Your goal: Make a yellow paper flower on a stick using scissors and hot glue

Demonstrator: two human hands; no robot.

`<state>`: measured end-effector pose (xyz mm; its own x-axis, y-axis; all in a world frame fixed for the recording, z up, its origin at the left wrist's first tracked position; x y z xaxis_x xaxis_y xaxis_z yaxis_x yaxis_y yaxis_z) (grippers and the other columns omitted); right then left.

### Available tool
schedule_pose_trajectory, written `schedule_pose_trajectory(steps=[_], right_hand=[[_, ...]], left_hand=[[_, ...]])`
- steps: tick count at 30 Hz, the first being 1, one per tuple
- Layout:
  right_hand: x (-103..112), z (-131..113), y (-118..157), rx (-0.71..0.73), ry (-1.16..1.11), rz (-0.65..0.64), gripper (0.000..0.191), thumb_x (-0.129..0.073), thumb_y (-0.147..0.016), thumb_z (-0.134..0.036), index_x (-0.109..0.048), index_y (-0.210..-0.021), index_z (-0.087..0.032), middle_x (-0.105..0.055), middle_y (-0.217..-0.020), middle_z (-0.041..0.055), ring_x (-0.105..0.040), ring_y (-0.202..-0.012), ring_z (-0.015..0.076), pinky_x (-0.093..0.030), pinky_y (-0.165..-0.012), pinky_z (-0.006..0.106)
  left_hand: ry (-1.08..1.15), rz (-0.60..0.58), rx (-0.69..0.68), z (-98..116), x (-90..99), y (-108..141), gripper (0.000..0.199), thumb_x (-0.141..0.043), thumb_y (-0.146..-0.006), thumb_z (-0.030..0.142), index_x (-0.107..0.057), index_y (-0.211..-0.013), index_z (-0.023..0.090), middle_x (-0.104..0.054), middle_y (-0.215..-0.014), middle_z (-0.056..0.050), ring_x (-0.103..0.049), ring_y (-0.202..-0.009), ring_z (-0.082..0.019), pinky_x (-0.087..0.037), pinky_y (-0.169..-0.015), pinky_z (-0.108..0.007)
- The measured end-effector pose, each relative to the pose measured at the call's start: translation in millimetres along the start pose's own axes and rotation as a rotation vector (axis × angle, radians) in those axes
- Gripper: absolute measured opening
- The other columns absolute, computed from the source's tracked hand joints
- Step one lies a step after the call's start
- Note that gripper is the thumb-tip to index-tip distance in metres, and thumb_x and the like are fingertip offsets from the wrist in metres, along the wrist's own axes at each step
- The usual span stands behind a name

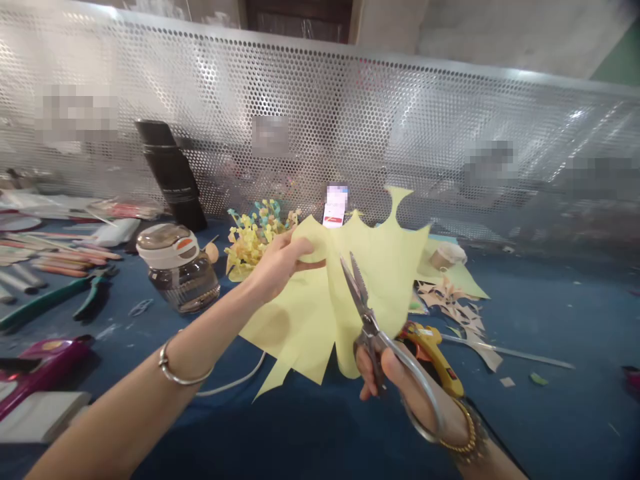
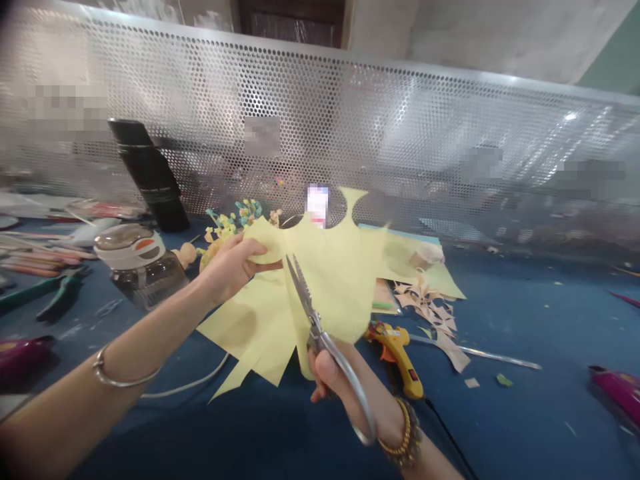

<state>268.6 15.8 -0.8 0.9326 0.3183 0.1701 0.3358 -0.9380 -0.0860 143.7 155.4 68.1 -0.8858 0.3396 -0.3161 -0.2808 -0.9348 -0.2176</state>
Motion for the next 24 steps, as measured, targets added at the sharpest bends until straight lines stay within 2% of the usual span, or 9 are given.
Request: schedule_pose_trajectory(steps=[4, 11, 17, 21, 24], right_hand=[[0, 17, -5, -0.059, 0.001, 0.029, 0.049, -0.034, -0.089, -0.063, -0.051, -0.076, -0.019, -0.046, -0.067, -0.0004, -0.054, -0.059, 0.0142, -0.052, -0.061, 0.030], [0, 32, -5, -0.103, -0.016, 0.034, 0.049, -0.035, -0.090, -0.062, -0.051, -0.077, -0.018, -0.044, -0.064, -0.0011, -0.053, -0.057, 0.0141, -0.052, -0.060, 0.031], [-3, 31, -8, -0.090, -0.034, 0.036, 0.050, -0.035, -0.090, -0.062, -0.051, -0.076, -0.017, -0.045, -0.064, -0.0008, -0.052, -0.055, 0.0133, -0.053, -0.059, 0.031], [-7, 22, -10, -0.027, -0.127, 0.073, 0.053, -0.035, -0.088, -0.065, -0.050, -0.071, -0.017, -0.042, -0.061, -0.0018, -0.047, -0.051, 0.0116, -0.054, -0.053, 0.030], [-10, 17, -10, 0.007, -0.168, 0.085, 0.055, -0.033, -0.089, -0.065, -0.050, -0.069, -0.017, -0.042, -0.057, -0.0020, -0.047, -0.050, 0.0115, -0.054, -0.052, 0.029]], left_hand=[[0.005, 0.035, 0.000, -8, 7.2, 7, 0.012, -0.060, -0.069, 0.015, -0.068, -0.078, 0.014, -0.067, -0.083, -0.007, -0.063, -0.080, -0.021, -0.058, -0.074, -0.037], [0.148, 0.070, 0.098, -13, 0.0, 12, 0.004, -0.060, -0.068, 0.013, -0.061, -0.072, 0.015, -0.066, -0.077, -0.003, -0.065, -0.073, -0.019, -0.055, -0.078, -0.041], [0.124, 0.032, 0.096, -14, -9.0, 19, 0.009, -0.060, -0.073, 0.016, -0.062, -0.081, 0.015, -0.068, -0.085, -0.004, -0.067, -0.082, -0.023, -0.054, -0.080, -0.041], [0.092, 0.015, 0.014, -13, -15.9, 25, 0.022, -0.059, -0.077, 0.019, -0.062, -0.099, 0.019, -0.067, -0.104, -0.005, -0.062, -0.099, -0.026, -0.053, -0.084, -0.042], [0.054, -0.027, -0.047, -14, -23.8, 31, 0.024, -0.058, -0.081, 0.024, -0.060, -0.105, 0.021, -0.064, -0.113, -0.005, -0.058, -0.108, -0.026, -0.053, -0.087, -0.042]])
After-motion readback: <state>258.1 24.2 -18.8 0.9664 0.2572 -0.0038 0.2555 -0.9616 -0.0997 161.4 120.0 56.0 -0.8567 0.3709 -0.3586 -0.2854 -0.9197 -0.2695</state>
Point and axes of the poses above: each hand's wrist, its own y-axis away from the middle knuckle, its own x-axis out of the back of the hand, z = x × y, the point moved 9 cm from there along -y, towards the middle knuckle
